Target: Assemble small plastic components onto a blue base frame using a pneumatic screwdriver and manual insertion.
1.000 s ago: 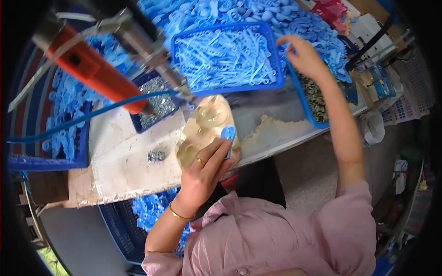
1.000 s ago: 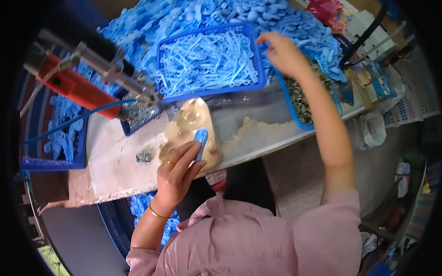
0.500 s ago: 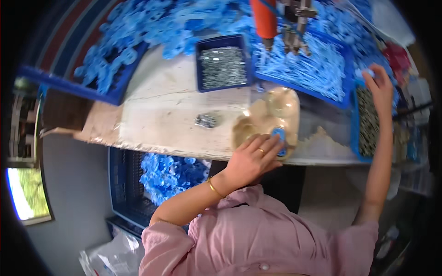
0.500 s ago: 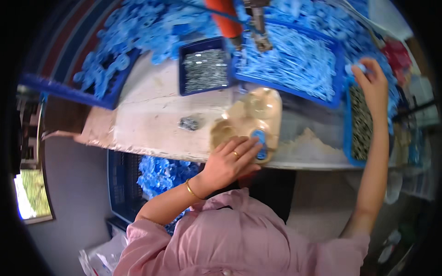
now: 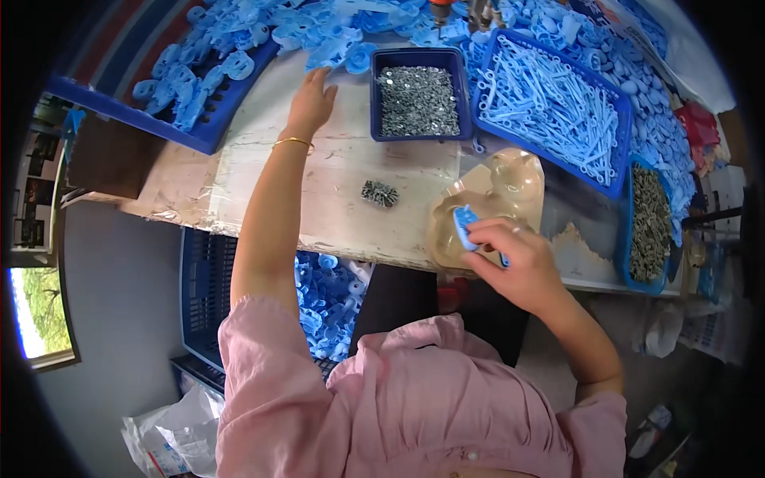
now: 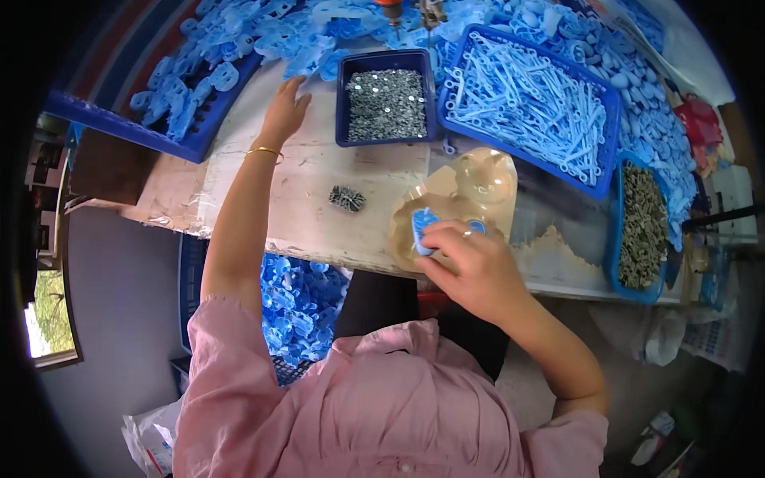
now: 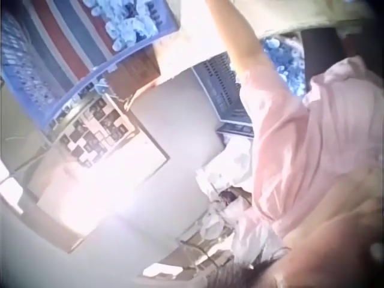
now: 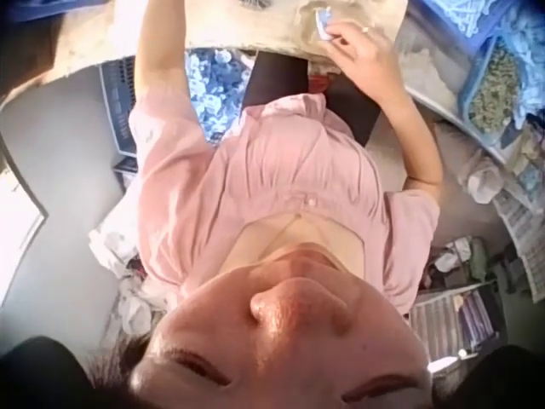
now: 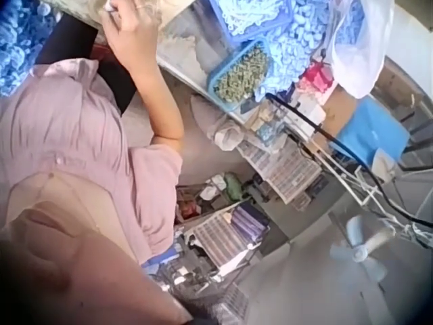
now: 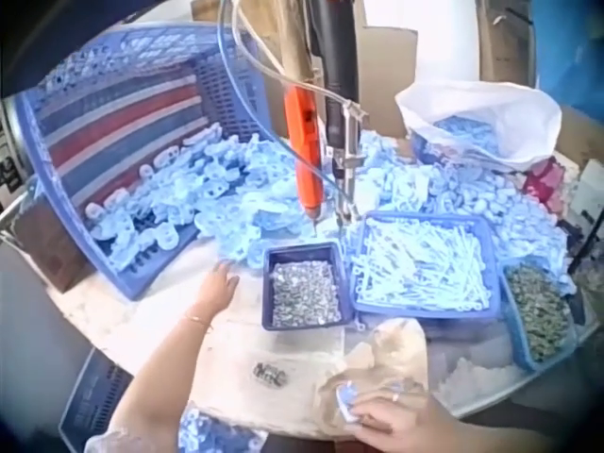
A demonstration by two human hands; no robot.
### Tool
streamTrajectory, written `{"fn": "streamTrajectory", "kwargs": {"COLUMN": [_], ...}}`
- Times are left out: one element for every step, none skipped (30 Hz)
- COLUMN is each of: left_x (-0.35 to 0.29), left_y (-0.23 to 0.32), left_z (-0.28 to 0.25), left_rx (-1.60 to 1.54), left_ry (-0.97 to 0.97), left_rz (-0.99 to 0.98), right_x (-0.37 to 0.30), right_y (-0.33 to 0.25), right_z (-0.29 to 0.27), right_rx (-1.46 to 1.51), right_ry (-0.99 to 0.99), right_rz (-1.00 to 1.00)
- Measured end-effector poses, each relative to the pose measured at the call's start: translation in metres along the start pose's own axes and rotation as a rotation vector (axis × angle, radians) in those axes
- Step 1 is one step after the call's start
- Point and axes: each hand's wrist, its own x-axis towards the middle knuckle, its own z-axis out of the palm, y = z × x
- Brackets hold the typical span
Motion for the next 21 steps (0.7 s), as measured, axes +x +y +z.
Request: {"fn": "streamTrajectory", "kwargs": {"left_x": [0.000, -0.001, -0.007, -0.015, -0.023, -0.033, -0.040, -0.050, -0.062, -0.074, -0.086, -0.101, -0.116, -0.132, -0.148, -0.160, -0.172, -0.178, -0.181, -0.177, -0.176], "left_y": [-0.003, 0.008, 0.017, 0.027, 0.034, 0.039, 0.051, 0.061, 0.068, 0.074, 0.080, 0.087, 0.096, 0.109, 0.123, 0.137, 0.151, 0.165, 0.180, 0.194, 0.205], "left_z": [0.002, 0.004, 0.000, -0.010, -0.019, -0.033, -0.049, -0.062, -0.075, -0.086, -0.097, -0.108, -0.119, -0.129, -0.133, -0.135, -0.138, -0.136, -0.130, -0.125, -0.113], "left_rx": [-0.025, -0.045, 0.054, 0.159, 0.187, 0.186, 0.205, 0.224, 0.220, 0.161, 0.104, 0.064, 0.020, -0.034, -0.094, -0.140, -0.151, -0.169, -0.208, -0.255, -0.286], "left_ry": [-0.054, -0.062, -0.030, 0.005, 0.117, 0.112, 0.129, 0.146, 0.142, 0.196, 0.251, 0.241, 0.234, 0.189, 0.152, 0.119, 0.051, 0.014, -0.024, -0.049, -0.069], "left_rz": [-0.023, -0.016, -0.021, -0.028, 0.067, 0.066, 0.108, 0.150, 0.154, 0.175, 0.195, 0.217, 0.241, 0.272, 0.297, 0.333, 0.368, 0.435, 0.484, 0.542, 0.574], "right_x": [0.001, 0.001, 0.001, 0.001, 0.002, 0.003, 0.002, 0.001, 0.001, 0.001, 0.000, -0.002, -0.002, -0.002, -0.003, -0.005, -0.005, -0.005, -0.007, -0.006, -0.005], "right_y": [0.001, 0.003, 0.005, 0.006, 0.009, 0.010, 0.011, 0.012, 0.014, 0.018, 0.021, 0.019, 0.016, 0.012, 0.010, 0.006, 0.000, -0.005, -0.010, -0.016, -0.020], "right_z": [0.012, 0.018, 0.022, 0.025, 0.030, 0.031, 0.031, 0.031, 0.031, 0.031, 0.031, 0.030, 0.024, 0.020, 0.015, 0.010, 0.005, 0.002, 0.000, -0.001, -0.001], "right_rx": [-0.009, -0.022, -0.094, -0.163, -0.220, -0.217, -0.212, -0.207, -0.206, -0.104, 0.000, 0.003, 0.010, 0.020, 0.016, -0.022, -0.052, -0.049, -0.108, -0.166, -0.271], "right_ry": [0.032, 0.034, 0.011, -0.013, -0.013, -0.015, -0.042, -0.068, -0.067, -0.052, -0.035, -0.035, 0.002, 0.036, 0.036, 0.117, 0.194, 0.190, 0.206, 0.223, 0.200], "right_rz": [-0.021, -0.003, -0.043, -0.088, -0.148, -0.145, -0.160, -0.175, -0.169, -0.135, -0.103, -0.100, -0.105, -0.112, -0.105, -0.131, -0.164, -0.165, -0.226, -0.289, -0.329]}}
